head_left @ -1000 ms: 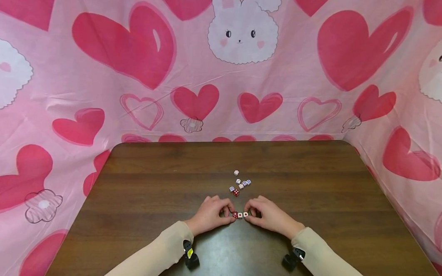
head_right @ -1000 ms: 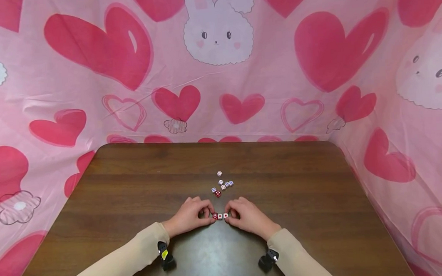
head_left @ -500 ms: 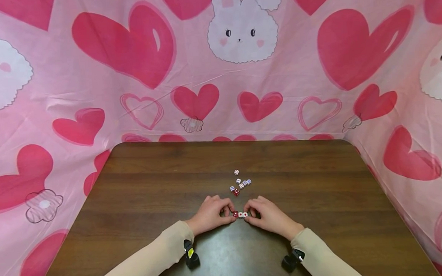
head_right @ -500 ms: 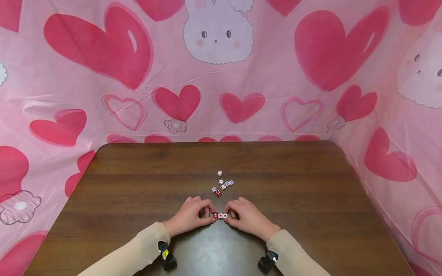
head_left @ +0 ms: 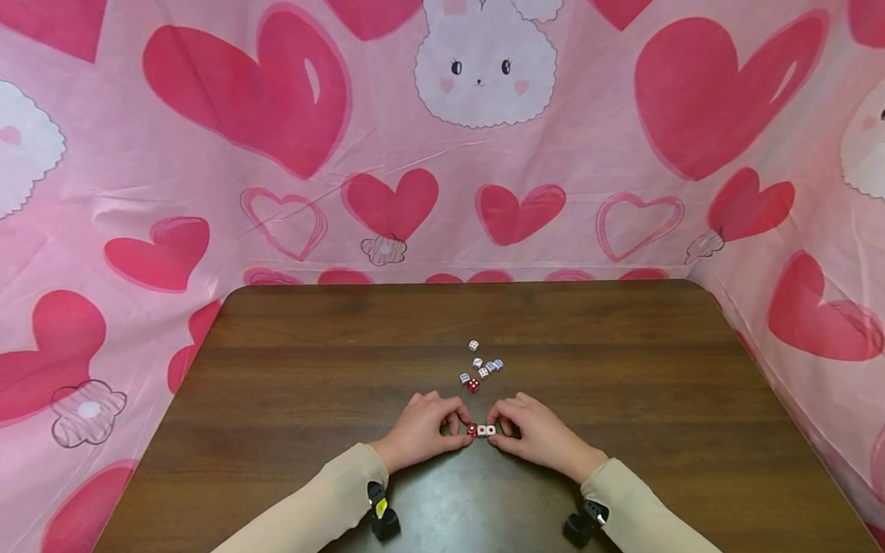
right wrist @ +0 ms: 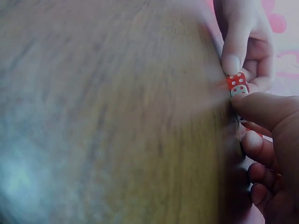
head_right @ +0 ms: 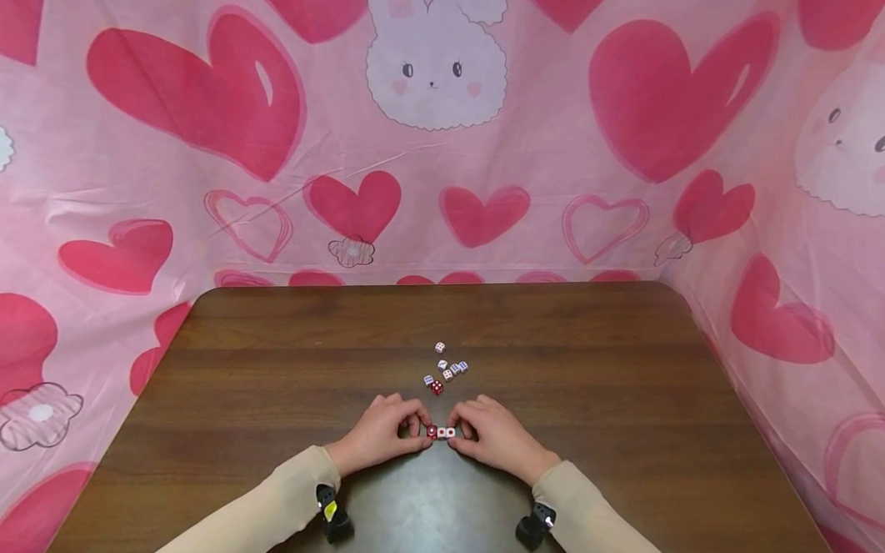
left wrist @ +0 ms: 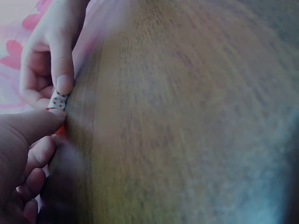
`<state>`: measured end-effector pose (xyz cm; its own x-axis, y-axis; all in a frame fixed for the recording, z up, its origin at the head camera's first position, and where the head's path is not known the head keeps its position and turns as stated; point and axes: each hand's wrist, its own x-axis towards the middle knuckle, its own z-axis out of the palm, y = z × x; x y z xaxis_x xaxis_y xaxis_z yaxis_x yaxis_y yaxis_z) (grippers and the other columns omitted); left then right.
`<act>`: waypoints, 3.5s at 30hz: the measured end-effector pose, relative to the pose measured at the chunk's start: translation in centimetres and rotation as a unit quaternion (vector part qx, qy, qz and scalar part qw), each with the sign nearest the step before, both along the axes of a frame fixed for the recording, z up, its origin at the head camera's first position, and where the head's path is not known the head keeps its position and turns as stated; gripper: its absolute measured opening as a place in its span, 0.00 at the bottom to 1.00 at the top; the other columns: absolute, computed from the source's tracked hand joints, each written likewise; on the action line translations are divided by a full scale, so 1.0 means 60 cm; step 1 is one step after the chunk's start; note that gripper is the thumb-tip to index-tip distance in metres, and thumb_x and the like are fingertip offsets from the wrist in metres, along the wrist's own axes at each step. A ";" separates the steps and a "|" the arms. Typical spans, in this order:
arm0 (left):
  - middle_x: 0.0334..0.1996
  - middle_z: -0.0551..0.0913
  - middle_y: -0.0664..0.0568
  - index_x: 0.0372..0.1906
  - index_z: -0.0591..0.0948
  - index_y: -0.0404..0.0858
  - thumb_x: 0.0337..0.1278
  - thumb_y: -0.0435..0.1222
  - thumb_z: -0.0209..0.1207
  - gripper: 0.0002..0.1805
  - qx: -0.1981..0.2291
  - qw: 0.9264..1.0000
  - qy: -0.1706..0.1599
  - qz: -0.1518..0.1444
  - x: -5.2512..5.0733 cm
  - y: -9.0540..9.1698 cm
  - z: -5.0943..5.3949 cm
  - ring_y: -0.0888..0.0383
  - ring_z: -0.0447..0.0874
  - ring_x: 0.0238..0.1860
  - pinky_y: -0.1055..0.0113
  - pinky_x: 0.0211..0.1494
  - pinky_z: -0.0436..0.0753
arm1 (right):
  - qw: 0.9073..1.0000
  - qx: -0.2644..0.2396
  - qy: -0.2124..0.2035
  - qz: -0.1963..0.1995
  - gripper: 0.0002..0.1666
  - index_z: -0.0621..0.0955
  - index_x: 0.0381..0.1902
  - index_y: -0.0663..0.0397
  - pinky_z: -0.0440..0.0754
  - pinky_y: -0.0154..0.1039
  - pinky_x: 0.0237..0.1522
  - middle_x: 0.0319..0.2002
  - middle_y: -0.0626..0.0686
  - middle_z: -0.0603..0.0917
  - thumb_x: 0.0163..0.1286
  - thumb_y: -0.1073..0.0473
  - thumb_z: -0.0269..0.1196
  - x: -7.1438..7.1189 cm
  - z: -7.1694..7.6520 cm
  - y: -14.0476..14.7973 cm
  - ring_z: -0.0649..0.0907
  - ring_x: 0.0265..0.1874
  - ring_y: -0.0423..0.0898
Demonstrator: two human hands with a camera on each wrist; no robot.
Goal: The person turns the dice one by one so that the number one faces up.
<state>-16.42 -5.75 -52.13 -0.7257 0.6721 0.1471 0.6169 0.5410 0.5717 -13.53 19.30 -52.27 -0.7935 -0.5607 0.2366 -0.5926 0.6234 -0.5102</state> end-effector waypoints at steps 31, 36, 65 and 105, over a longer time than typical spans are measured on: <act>0.32 0.85 0.58 0.47 0.83 0.46 0.70 0.43 0.65 0.07 0.043 0.974 -0.126 0.182 -0.087 0.031 0.028 0.62 0.80 0.30 0.62 0.38 0.77 | 0.999 -0.020 -0.034 -0.002 0.12 0.82 0.40 0.43 0.66 0.30 0.34 0.25 0.38 0.72 0.65 0.57 0.75 -0.001 0.000 0.001 0.65 0.30 0.34; 0.31 0.85 0.60 0.44 0.85 0.47 0.69 0.43 0.66 0.06 0.022 0.981 -0.104 0.165 -0.087 0.034 0.029 0.63 0.80 0.31 0.62 0.37 0.75 | 0.999 -0.018 -0.027 -0.004 0.12 0.81 0.40 0.42 0.65 0.30 0.34 0.25 0.38 0.72 0.65 0.57 0.75 -0.001 -0.002 0.001 0.65 0.30 0.34; 0.32 0.83 0.62 0.41 0.85 0.48 0.63 0.43 0.71 0.07 0.012 0.987 -0.098 0.127 -0.092 0.021 0.020 0.65 0.78 0.33 0.63 0.41 0.76 | 1.000 -0.015 -0.006 -0.009 0.14 0.81 0.39 0.40 0.65 0.30 0.32 0.25 0.37 0.71 0.63 0.56 0.77 -0.003 -0.011 0.002 0.65 0.29 0.34; 0.27 0.83 0.61 0.35 0.86 0.42 0.57 0.34 0.74 0.06 0.036 0.994 -0.091 0.042 -0.037 -0.011 0.023 0.69 0.75 0.29 0.70 0.37 0.75 | 0.999 -0.033 -0.032 -0.003 0.12 0.82 0.40 0.41 0.66 0.30 0.32 0.26 0.36 0.72 0.65 0.58 0.76 -0.006 -0.009 0.006 0.65 0.30 0.34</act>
<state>-18.61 -6.43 -50.72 -0.7975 0.6010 0.0531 0.4541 0.5400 0.7086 -13.86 19.67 -52.81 -0.8113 -0.5411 0.2214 -0.5540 0.5906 -0.5867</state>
